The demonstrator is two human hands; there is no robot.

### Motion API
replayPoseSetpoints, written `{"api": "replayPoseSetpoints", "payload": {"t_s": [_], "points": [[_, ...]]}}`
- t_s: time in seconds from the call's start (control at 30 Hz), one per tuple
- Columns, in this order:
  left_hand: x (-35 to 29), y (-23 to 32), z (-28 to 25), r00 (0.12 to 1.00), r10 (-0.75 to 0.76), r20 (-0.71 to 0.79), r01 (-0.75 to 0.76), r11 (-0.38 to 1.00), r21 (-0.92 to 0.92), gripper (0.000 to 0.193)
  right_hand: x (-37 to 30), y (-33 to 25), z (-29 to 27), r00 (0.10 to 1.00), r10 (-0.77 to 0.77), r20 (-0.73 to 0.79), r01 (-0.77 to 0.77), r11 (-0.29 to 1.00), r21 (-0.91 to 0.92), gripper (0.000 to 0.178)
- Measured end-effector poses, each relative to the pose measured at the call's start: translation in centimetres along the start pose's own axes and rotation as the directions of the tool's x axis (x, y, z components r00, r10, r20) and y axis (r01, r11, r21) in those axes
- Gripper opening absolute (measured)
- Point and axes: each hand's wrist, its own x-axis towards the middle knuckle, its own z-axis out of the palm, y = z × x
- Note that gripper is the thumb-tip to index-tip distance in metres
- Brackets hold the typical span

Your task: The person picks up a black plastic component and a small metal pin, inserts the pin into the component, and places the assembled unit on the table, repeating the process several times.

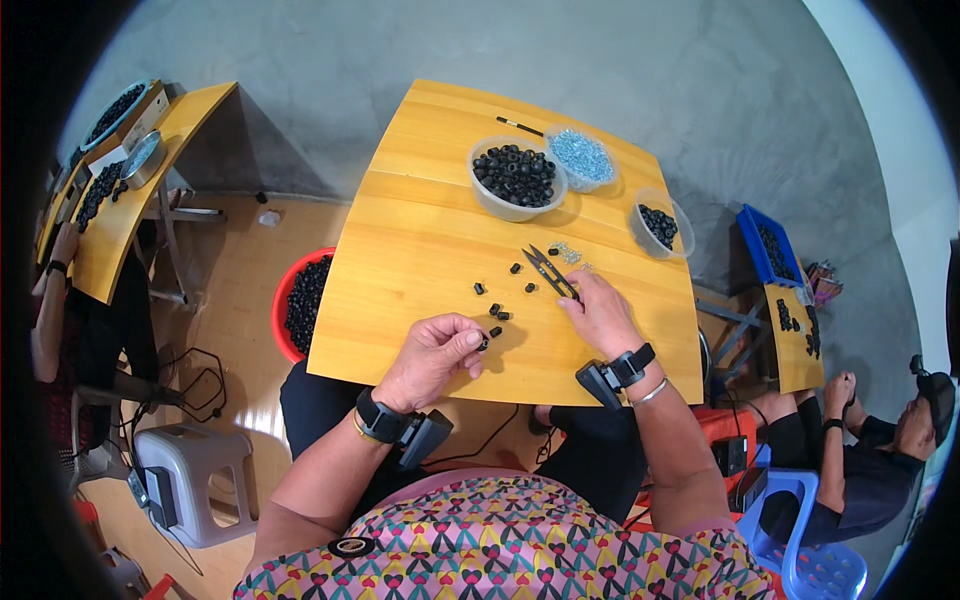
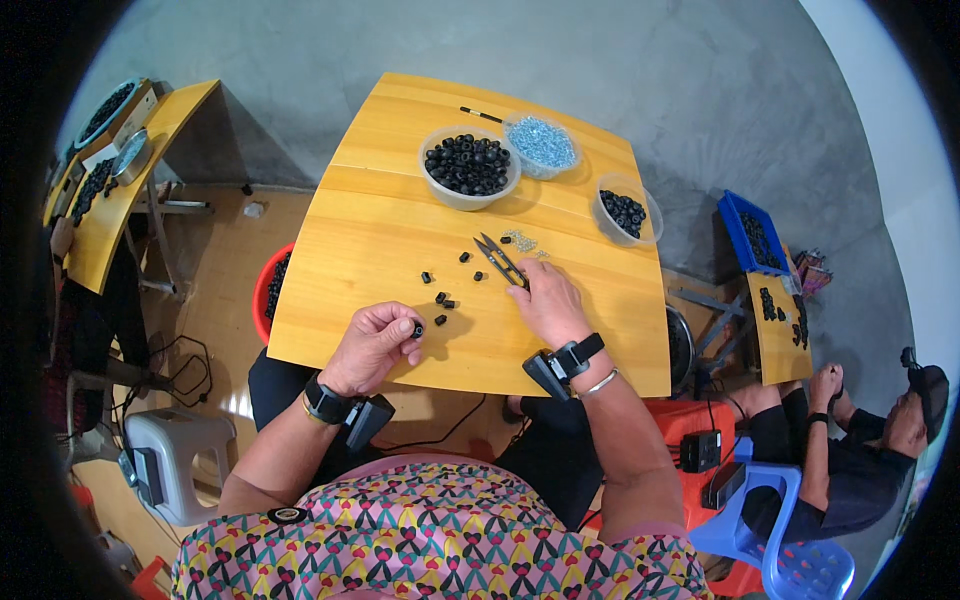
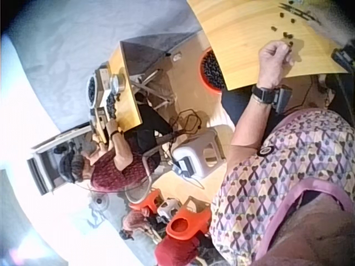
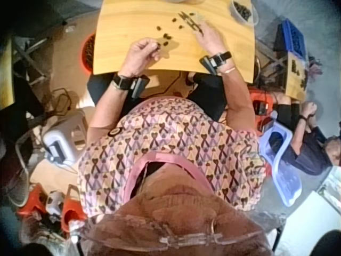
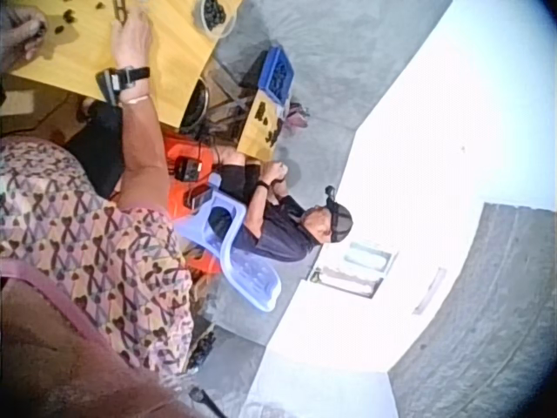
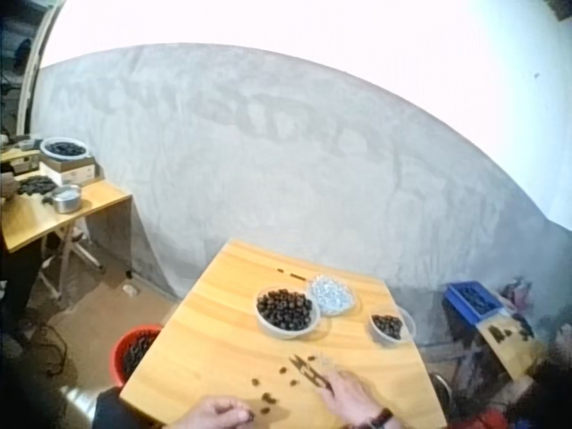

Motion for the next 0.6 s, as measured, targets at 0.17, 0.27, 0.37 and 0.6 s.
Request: {"api": "replayPoseSetpoints", "payload": {"t_s": [0.17, 0.27, 0.37, 0.6], "points": [[0.06, -0.06, -0.04, 1.000, -0.001, 0.005, 0.001, 1.000, 0.008, 0.012, 0.19, -0.07, -0.04, 0.995, 0.068, 0.067, -0.069, 0.997, 0.017, 0.019], [0.04, -0.05, -0.07, 1.000, -0.005, 0.011, 0.005, 1.000, -0.001, 0.012, -0.01, -0.12, 0.36, 0.999, 0.021, 0.036, -0.018, 0.996, -0.084, 0.019], [0.00, 0.03, 0.00, 1.000, -0.002, 0.004, 0.002, 1.000, 0.009, 0.012, -0.13, 0.28, 0.81, 1.000, 0.002, -0.006, -0.002, 1.000, -0.018, 0.019], [0.24, -0.44, -0.27, 0.996, 0.080, -0.044, -0.077, 0.995, 0.061, 0.015, 0.31, 0.12, -0.01, 0.998, 0.070, -0.003, -0.070, 0.997, -0.034, 0.021]]}}
